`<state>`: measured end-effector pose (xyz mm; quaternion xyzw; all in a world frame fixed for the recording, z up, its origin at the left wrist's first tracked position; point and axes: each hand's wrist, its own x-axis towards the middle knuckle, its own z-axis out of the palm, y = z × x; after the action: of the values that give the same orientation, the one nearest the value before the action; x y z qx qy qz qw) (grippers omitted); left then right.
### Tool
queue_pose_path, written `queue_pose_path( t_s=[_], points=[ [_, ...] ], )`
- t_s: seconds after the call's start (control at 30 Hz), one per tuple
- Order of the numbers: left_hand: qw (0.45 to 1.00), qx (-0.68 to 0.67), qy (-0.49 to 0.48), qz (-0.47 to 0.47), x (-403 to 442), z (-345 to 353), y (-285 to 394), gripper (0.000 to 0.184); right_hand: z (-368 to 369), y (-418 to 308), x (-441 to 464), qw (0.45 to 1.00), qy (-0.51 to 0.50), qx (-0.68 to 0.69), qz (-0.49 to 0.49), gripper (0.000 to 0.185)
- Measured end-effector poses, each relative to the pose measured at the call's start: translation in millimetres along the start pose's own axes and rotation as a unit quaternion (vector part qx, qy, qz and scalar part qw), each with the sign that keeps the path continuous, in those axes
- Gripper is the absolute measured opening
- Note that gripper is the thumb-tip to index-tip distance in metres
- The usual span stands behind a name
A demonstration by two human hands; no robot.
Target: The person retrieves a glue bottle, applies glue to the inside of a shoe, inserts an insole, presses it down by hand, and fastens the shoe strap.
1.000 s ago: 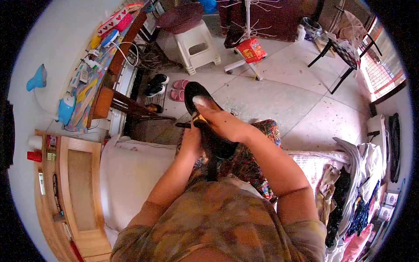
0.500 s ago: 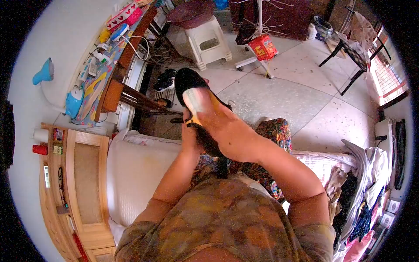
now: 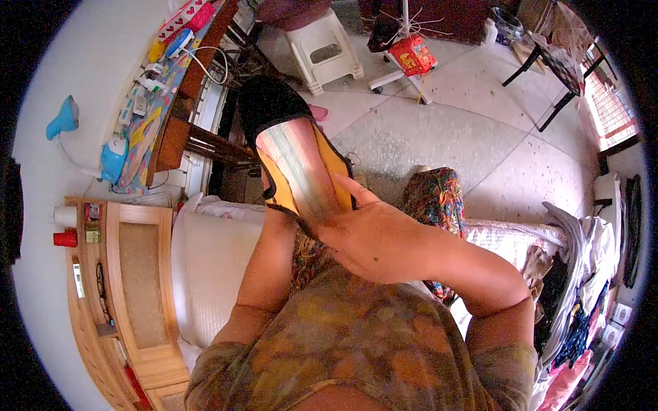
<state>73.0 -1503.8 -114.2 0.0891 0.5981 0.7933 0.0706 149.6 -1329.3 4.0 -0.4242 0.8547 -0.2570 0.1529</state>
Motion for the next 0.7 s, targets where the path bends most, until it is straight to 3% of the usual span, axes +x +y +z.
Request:
queue_pose_path(
  t_s=[0.03,0.13,0.2,0.23,0.33,0.53,0.7],
  points=[
    [0.999,0.042,-0.011,0.021,1,1,3,0.045,-5,-2,-2,1.000,0.001,0.000,0.001,0.034],
    [0.985,-0.154,-0.050,-0.050,12,14,26,0.048,-10,-5,-6,1.000,0.015,-0.001,-0.009,0.039],
    [0.970,-0.217,-0.080,-0.072,14,19,37,0.050,-11,-5,-4,0.964,0.228,-0.136,-0.006,0.051],
    [0.969,-0.215,-0.098,-0.072,13,19,40,0.051,-13,-6,-4,0.963,0.227,-0.143,0.020,0.067],
    [0.946,-0.269,-0.171,-0.053,14,18,33,0.052,-16,-5,-1,0.964,0.202,-0.169,0.039,0.076],
    [0.917,-0.353,-0.179,-0.057,13,19,23,0.052,-8,-2,12,0.956,0.144,-0.250,0.058,0.083],
    [0.903,-0.394,-0.166,-0.050,16,9,13,0.051,-7,5,16,0.955,0.168,-0.242,0.042,0.081]
  ],
)
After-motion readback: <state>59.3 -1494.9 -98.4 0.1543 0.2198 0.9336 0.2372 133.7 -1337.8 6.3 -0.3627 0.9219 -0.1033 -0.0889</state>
